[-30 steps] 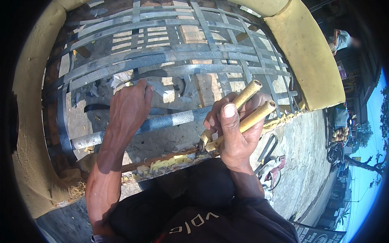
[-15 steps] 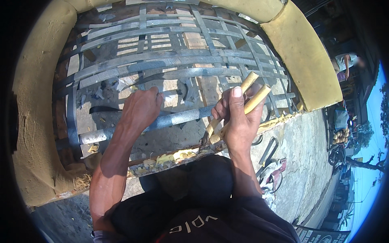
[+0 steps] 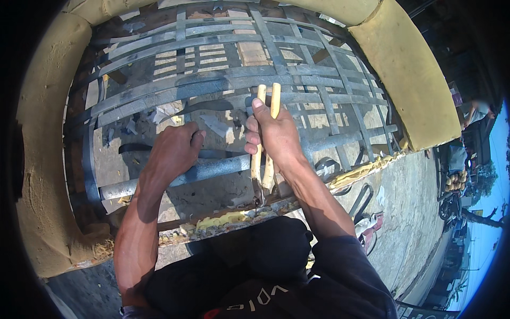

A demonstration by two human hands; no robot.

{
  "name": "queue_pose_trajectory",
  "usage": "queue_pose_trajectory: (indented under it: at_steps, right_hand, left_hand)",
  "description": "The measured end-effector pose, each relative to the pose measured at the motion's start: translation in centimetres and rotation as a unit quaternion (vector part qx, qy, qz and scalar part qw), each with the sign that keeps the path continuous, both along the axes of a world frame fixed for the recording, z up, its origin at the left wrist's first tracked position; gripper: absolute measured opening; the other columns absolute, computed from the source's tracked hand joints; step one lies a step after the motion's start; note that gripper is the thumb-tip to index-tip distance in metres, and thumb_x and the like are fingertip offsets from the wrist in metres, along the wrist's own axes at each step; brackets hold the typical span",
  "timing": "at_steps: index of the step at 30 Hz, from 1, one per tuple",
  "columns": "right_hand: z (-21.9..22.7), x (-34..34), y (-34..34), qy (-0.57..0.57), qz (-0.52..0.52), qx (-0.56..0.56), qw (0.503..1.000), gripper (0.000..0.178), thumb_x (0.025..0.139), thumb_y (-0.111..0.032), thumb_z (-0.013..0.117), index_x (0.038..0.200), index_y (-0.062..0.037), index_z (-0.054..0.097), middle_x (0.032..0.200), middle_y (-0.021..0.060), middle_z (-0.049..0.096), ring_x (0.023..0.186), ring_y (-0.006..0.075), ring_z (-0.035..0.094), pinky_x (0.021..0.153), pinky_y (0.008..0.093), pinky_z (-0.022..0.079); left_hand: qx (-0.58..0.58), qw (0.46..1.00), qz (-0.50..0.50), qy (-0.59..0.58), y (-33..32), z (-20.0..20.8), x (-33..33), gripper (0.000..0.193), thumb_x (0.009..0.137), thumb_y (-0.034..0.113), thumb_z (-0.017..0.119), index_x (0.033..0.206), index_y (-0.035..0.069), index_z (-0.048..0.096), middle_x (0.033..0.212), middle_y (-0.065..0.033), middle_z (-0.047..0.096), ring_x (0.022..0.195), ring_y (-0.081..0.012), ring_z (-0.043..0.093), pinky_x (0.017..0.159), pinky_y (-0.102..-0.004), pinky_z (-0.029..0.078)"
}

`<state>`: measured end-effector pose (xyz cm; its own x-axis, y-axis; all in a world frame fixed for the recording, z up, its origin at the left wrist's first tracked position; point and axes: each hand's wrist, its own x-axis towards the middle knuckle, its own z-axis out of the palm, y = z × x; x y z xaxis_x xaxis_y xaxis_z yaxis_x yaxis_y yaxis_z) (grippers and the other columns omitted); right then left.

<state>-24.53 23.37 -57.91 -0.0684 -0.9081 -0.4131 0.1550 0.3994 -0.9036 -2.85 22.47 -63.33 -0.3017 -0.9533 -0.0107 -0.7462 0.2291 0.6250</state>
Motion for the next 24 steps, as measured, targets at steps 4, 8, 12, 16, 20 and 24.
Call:
queue_pose_trajectory:
  at_steps: [4,8,12,16,20,24]
  right_hand:
    - [2.2,-1.8,4.6,-0.151,-0.113,-0.206,0.960,0.026,0.111,-0.035,0.048,0.106,-0.0092,0.052,0.068,-0.0024,0.038,0.052,0.0092,0.038,0.046,0.0282,0.037]
    - [-2.2,-8.0,11.8,-0.270,-0.313,-0.279,0.867,0.024,0.111,-0.037,0.046,0.102,-0.0142,0.050,0.072,-0.0018,0.041,0.061,0.0135,0.043,0.063,0.0345,0.045]
    - [-0.4,-6.7,11.4,-0.202,-0.215,-0.334,0.895,0.031,0.109,-0.032,0.053,0.133,-0.0149,0.044,0.098,0.0068,0.051,0.086,0.0190,0.057,0.083,0.0451,0.052]
    - [2.2,-6.1,9.7,-0.167,-0.165,-0.407,0.883,0.028,0.103,-0.017,0.065,0.117,-0.0164,0.041,0.111,0.0129,0.050,0.097,0.0256,0.061,0.086,0.0522,0.057]
    - [3.8,-5.9,9.7,-0.088,-0.131,-0.415,0.896,0.024,0.102,-0.015,0.065,0.105,-0.0131,0.042,0.110,0.0133,0.053,0.098,0.0242,0.061,0.091,0.0506,0.057]
    - [5.1,-4.3,11.8,-0.005,-0.147,-0.369,0.918,0.029,0.099,-0.016,0.067,0.123,-0.0035,0.057,0.135,0.0228,0.056,0.123,0.0356,0.064,0.103,0.0577,0.054]
  left_hand:
    - [-0.001,1.000,-0.011,0.006,0.0,0.5,0.6,0.024,0.099,0.020,0.064,0.097,-0.003,0.069,0.077,-0.0280,0.068,0.076,-0.0455,0.069,0.071,-0.0539,0.051]
    - [-0.058,0.997,-0.045,0.031,1.3,3.2,-1.3,0.020,0.097,0.018,0.067,0.096,-0.002,0.067,0.074,-0.0221,0.066,0.072,-0.0435,0.066,0.071,-0.0532,0.050]
    - [-0.178,0.964,-0.172,0.093,4.8,4.4,-3.7,0.018,0.097,0.018,0.068,0.097,0.000,0.066,0.083,-0.0154,0.063,0.081,-0.0377,0.062,0.079,-0.0495,0.047]
    - [-0.024,0.964,-0.257,0.065,9.6,5.2,-6.2,0.021,0.093,0.013,0.072,0.109,0.001,0.068,0.096,-0.0147,0.063,0.089,-0.0349,0.060,0.082,-0.0450,0.048]
    - [-0.024,0.980,-0.182,0.079,12.6,4.8,-6.9,0.029,0.090,0.007,0.074,0.116,-0.002,0.067,0.102,-0.0159,0.062,0.090,-0.0352,0.059,0.082,-0.0447,0.049]
    - [-0.051,0.983,-0.126,0.120,14.6,4.5,-6.9,0.028,0.088,0.001,0.072,0.115,-0.002,0.067,0.104,-0.0161,0.062,0.092,-0.0348,0.059,0.082,-0.0440,0.049]
